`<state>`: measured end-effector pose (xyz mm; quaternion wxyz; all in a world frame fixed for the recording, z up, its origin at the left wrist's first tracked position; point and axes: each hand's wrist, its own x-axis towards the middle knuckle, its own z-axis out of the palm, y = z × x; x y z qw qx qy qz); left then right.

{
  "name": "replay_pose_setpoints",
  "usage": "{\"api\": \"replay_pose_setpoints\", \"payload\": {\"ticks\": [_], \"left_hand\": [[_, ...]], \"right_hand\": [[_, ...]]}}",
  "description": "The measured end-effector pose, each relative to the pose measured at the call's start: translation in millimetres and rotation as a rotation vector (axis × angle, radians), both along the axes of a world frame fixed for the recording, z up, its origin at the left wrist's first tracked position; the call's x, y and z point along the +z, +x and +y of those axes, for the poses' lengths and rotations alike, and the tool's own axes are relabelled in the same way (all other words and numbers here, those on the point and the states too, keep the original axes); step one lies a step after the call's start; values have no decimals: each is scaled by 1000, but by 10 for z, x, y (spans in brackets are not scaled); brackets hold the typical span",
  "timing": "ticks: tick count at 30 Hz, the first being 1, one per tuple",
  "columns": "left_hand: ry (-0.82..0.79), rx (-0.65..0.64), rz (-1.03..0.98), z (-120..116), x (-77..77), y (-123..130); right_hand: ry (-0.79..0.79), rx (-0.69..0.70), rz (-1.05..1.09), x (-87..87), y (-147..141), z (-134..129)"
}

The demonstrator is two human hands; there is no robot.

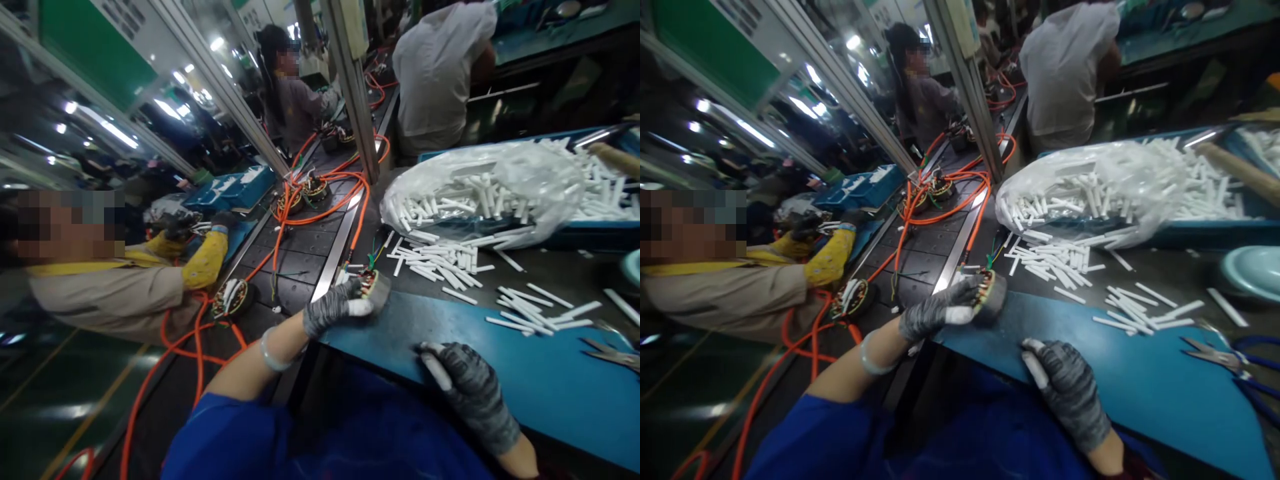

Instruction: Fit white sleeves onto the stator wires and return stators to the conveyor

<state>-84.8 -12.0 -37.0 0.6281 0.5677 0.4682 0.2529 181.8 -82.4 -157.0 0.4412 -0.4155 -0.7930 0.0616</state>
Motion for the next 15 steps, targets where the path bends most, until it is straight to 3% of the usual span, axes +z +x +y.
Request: {"api": "replay_pose_setpoints", "payload": {"ticks": [3,5,7,10,13,15], "left_hand": [[104,-81,-55,-27,196,-135],[265,0,206,20,209,-310],[362,54,667,78,96,-474],[320,-55,1222,92,-205,-580],[256,-94,1381,40,-425,-560],[213,-46,1474,44,-440,-580]], "right_hand": [[-59,-16,14,-22,-23,27],[-69,-53,27,4,-30,53],[-68,-84,45,65,-37,79],[-34,-72,28,195,-65,124],[33,-42,-59,292,-132,179],[61,-47,-111,305,-198,211]]}}
